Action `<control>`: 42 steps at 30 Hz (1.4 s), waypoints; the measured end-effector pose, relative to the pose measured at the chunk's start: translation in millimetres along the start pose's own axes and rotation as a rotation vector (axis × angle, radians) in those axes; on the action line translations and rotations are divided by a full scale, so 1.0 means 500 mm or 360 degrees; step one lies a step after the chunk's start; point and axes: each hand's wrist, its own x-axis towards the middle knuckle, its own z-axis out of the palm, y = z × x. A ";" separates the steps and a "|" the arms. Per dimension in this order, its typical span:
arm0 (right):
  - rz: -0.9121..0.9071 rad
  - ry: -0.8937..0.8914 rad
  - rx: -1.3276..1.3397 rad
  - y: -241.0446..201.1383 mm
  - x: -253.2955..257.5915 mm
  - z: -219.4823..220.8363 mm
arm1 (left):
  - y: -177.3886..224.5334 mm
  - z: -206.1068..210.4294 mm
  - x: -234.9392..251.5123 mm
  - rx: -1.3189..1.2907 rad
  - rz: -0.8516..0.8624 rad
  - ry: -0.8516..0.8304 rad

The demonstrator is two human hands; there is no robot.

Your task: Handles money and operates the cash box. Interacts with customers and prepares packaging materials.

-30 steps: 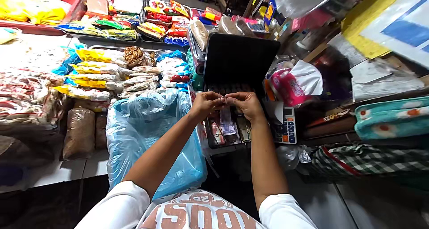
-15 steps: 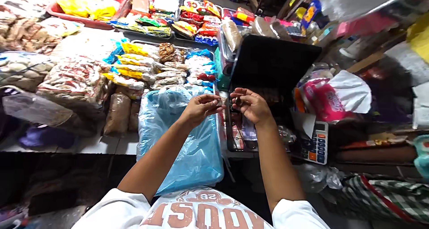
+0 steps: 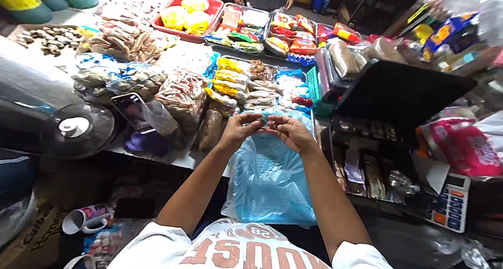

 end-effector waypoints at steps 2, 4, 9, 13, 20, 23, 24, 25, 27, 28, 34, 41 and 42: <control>-0.0029 0.0043 0.0182 0.011 0.020 0.043 | 0.008 -0.044 0.001 -0.0065 -0.0015 0.0063; -0.0031 0.0092 0.0326 0.019 0.041 0.079 | 0.016 -0.082 0.006 -0.0117 -0.0012 0.0104; 0.0068 0.0246 0.0485 0.031 0.091 0.133 | 0.027 -0.145 0.023 -0.0093 0.0010 0.0147; 0.0003 0.0387 0.0564 0.046 0.106 0.166 | 0.007 -0.160 0.044 -0.0145 -0.0028 0.0092; -0.0198 0.0680 0.0347 0.024 0.092 0.169 | 0.007 -0.129 0.086 -0.0305 -0.0132 -0.0011; -0.0242 0.0756 0.0267 0.012 0.066 0.152 | -0.001 -0.110 0.106 -0.0315 -0.0166 -0.0123; -0.0253 0.0783 0.0262 0.010 0.057 0.145 | -0.006 -0.104 0.114 -0.0308 -0.0177 -0.0172; -0.0260 0.0812 0.0275 0.011 0.049 0.137 | -0.012 -0.098 0.121 -0.0298 -0.0191 -0.0217; -0.0264 0.0880 0.0358 0.010 0.036 0.122 | -0.024 -0.085 0.134 -0.0291 -0.0215 -0.0294; -0.0263 0.0903 0.0402 0.010 0.031 0.116 | -0.027 -0.077 0.139 -0.0279 -0.0222 -0.0319; -0.0189 0.1026 0.0429 0.010 0.001 0.109 | -0.041 -0.044 0.148 -0.0256 -0.0246 -0.0353; -0.0381 0.1066 0.0068 0.045 0.018 0.089 | -0.038 -0.045 0.148 -0.0269 -0.0303 -0.0283; -0.0399 0.1053 0.0048 0.050 0.024 0.089 | -0.035 -0.048 0.148 -0.0266 -0.0308 -0.0280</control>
